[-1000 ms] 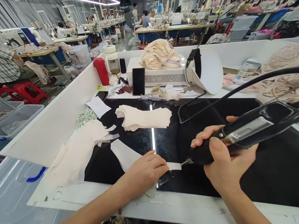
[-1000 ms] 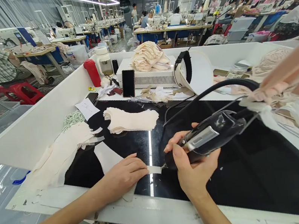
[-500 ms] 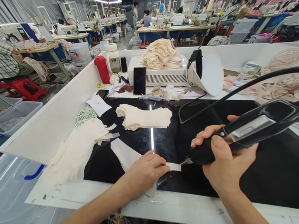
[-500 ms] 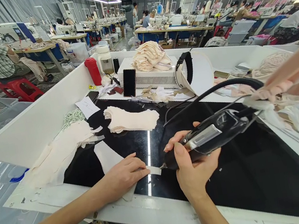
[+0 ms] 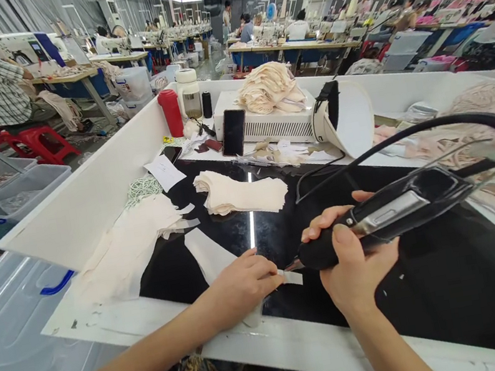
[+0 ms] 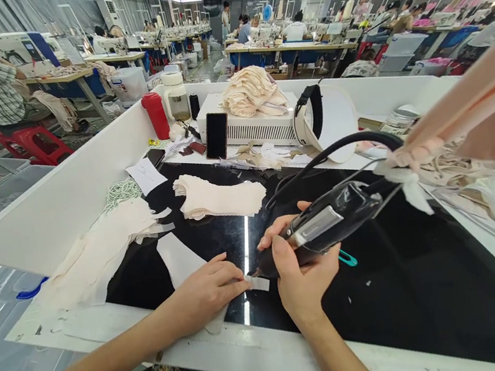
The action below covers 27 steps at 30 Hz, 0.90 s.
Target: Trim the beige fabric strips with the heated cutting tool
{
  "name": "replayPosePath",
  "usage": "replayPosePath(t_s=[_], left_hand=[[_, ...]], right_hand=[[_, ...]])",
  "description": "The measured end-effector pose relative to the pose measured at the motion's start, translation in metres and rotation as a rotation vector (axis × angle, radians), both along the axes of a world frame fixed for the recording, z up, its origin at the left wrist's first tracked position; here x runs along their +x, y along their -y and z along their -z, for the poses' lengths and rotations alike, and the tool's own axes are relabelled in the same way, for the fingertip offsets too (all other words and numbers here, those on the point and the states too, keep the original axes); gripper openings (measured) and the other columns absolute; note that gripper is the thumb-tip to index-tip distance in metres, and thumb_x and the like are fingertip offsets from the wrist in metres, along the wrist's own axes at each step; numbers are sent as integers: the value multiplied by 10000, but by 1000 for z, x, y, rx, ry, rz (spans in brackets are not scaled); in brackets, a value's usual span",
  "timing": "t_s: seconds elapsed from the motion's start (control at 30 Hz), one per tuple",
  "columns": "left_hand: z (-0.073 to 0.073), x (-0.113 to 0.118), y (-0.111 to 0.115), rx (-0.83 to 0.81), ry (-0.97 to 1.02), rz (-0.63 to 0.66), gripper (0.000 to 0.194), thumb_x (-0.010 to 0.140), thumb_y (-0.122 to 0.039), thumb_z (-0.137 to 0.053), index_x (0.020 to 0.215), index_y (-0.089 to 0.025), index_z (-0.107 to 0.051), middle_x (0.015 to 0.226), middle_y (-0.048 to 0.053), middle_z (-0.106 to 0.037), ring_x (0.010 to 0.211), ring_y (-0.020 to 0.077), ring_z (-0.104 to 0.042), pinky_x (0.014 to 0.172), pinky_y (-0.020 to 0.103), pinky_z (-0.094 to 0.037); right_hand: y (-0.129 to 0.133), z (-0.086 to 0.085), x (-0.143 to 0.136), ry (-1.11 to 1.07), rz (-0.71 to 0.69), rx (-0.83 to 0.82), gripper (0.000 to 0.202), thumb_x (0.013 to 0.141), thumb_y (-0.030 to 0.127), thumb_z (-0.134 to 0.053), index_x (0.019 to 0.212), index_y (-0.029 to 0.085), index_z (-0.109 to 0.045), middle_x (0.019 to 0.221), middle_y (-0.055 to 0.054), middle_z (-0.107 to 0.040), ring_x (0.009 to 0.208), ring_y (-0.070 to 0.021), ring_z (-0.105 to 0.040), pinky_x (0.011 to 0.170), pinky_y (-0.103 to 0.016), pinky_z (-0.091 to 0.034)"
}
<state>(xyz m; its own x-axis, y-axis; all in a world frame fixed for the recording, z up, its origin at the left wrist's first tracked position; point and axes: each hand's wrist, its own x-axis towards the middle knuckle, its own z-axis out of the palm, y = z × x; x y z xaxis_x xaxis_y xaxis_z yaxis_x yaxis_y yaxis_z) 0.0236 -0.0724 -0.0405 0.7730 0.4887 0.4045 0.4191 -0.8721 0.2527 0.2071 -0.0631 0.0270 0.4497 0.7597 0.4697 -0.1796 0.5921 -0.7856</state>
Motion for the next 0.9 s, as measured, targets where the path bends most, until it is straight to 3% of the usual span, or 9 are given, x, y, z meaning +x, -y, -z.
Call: replayPosePath(t_s=[0.17,0.37,0.6,0.9], left_hand=[[-1,-1,1,4,-18,-4,245,1079,-73,-560,1247,-159,-716,1151,80,-728,1067,194,-700,1210,477,-500],[1,-2,0,-3,-9,-2,235,1077,-69,-564,1242,-152,-710,1161,86,-727,1078,203,-692,1219,503,-489],[1,-2,1,-23,-18,0,265,1074,-50,-550,1249,-161,-716,1156,91,-728,1063,201,-699,1205,502,-497],[-2,-1,-1,1,-2,0,246,1067,-55,-581,1232,-160,-728,1130,81,-736,1042,193,-699,1176,460,-517]], right_hand=[[1,0,3,18,-26,-19,358,871,283,-846,1159,264,-634,808,54,-701,607,-132,-659,601,-316,-597],[3,-5,11,-5,32,7,386,822,301,-865,1139,252,-648,773,63,-685,566,-132,-638,555,-306,-584],[4,1,13,26,14,-14,368,856,303,-856,1146,261,-633,794,59,-690,589,-129,-656,587,-309,-599],[12,-7,8,-26,-53,1,347,838,323,-855,1111,263,-650,766,58,-669,574,-139,-632,540,-301,-564]])
